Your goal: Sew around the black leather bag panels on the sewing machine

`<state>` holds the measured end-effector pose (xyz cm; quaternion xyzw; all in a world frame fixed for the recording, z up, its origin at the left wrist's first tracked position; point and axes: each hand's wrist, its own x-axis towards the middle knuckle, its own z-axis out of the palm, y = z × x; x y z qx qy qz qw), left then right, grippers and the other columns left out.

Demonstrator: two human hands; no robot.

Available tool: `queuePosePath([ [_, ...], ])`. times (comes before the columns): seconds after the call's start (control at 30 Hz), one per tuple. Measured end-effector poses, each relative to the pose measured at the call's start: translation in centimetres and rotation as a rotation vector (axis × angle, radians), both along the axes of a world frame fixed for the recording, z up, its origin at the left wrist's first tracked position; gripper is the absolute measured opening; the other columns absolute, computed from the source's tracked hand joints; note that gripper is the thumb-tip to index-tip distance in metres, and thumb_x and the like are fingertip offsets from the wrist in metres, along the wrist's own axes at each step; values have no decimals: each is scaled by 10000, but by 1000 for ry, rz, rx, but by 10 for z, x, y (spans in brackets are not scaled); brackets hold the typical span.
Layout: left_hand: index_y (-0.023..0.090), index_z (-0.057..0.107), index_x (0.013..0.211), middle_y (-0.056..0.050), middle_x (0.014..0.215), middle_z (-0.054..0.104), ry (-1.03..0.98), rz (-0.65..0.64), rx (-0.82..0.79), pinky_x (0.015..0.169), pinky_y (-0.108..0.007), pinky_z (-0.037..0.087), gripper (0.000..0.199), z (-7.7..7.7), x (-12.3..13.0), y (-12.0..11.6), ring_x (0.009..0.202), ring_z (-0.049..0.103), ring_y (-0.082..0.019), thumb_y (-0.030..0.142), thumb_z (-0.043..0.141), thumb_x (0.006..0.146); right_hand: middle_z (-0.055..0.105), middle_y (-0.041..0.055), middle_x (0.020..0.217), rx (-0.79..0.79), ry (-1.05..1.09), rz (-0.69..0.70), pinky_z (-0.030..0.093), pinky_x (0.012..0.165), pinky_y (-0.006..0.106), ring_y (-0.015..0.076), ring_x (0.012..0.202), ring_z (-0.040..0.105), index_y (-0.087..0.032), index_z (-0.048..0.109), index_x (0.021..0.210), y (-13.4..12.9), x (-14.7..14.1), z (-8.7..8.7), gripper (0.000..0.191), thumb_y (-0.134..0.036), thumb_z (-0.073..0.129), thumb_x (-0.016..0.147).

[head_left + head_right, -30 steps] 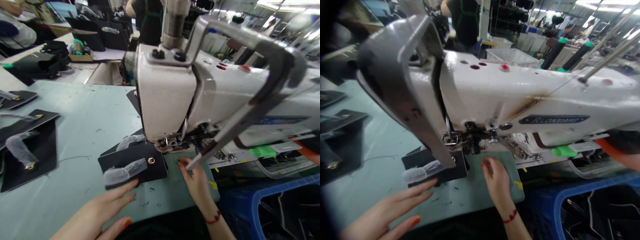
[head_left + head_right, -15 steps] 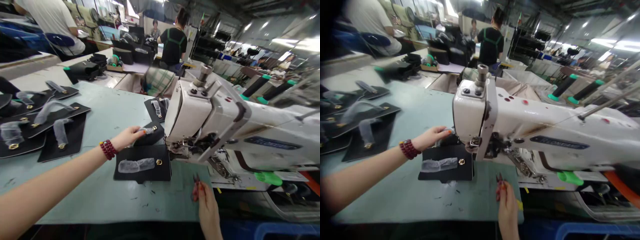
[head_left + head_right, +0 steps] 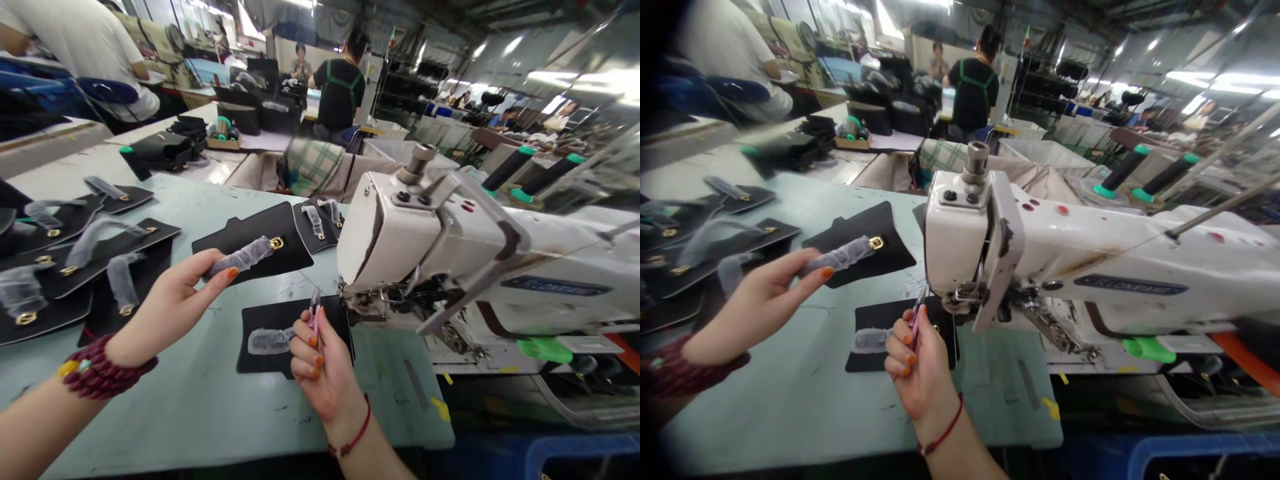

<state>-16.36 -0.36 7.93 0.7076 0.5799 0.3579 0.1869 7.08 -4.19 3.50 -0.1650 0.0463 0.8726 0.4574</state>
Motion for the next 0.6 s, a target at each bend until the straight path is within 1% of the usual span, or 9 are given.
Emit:
queuePosePath([
  [0.1,199,560,958,38,818,493,27,-12,-49,689,-226,361,199,2,-2,8,745,450,-131,391,510,977,346,-107,593,12,26,-78,162,350,109,7,386,226,-154,521,903,4,-6,-2,215,-322,616,997],
  [0.2,156,573,1027,19,884,510,78,-62,-10,775,-232,397,237,6,6,50,820,489,-134,363,460,1003,347,-116,585,100,-78,-33,161,362,120,16,396,173,-186,523,931,-19,3,-3,306,-404,735,908],
  [0.3,63,531,1308,-89,1227,521,200,-85,141,1089,-390,357,439,15,30,101,1197,479,-235,364,380,1025,354,-104,556,266,-313,186,181,384,141,32,399,202,-198,521,901,-59,38,-14,406,-569,687,897],
  [0.37,18,426,1422,-152,1383,440,210,-34,250,1172,-452,276,533,22,50,113,1347,377,-277,377,368,1032,354,-93,536,366,-556,237,212,435,150,39,431,265,-181,541,896,-84,74,-30,531,-690,677,835],
  [0.43,42,518,1313,-143,1306,519,153,-117,328,1113,-390,381,416,24,68,92,1270,467,-226,326,411,1029,409,-71,568,426,-935,231,254,450,171,50,435,290,-169,587,995,-99,114,-51,639,-784,595,820],
  [0.5,152,619,984,-61,1015,641,87,-414,324,886,-272,509,193,14,80,41,961,601,-141,179,429,1008,555,7,632,501,-1493,171,378,493,224,116,492,467,-170,638,1051,-101,149,-73,581,-710,451,947],
  [0.53,186,610,937,-34,899,653,51,-620,285,759,-240,528,186,2,83,10,843,617,-131,130,438,981,652,73,757,567,-1741,117,466,584,274,177,627,596,-171,661,1037,-98,162,-82,550,-672,447,962],
  [0.57,213,597,892,-12,811,644,69,-731,191,695,-238,529,188,-14,84,-21,751,612,-129,109,457,960,699,121,864,619,-1968,53,511,671,334,240,758,658,-171,677,1023,-92,170,-90,539,-645,427,974],
  [0.6,222,609,930,-15,823,667,128,-749,145,709,-238,540,189,-33,84,-49,745,630,-132,99,468,951,711,154,957,670,-2163,7,523,749,396,295,873,671,-167,689,1022,-84,175,-95,525,-601,396,993],
])
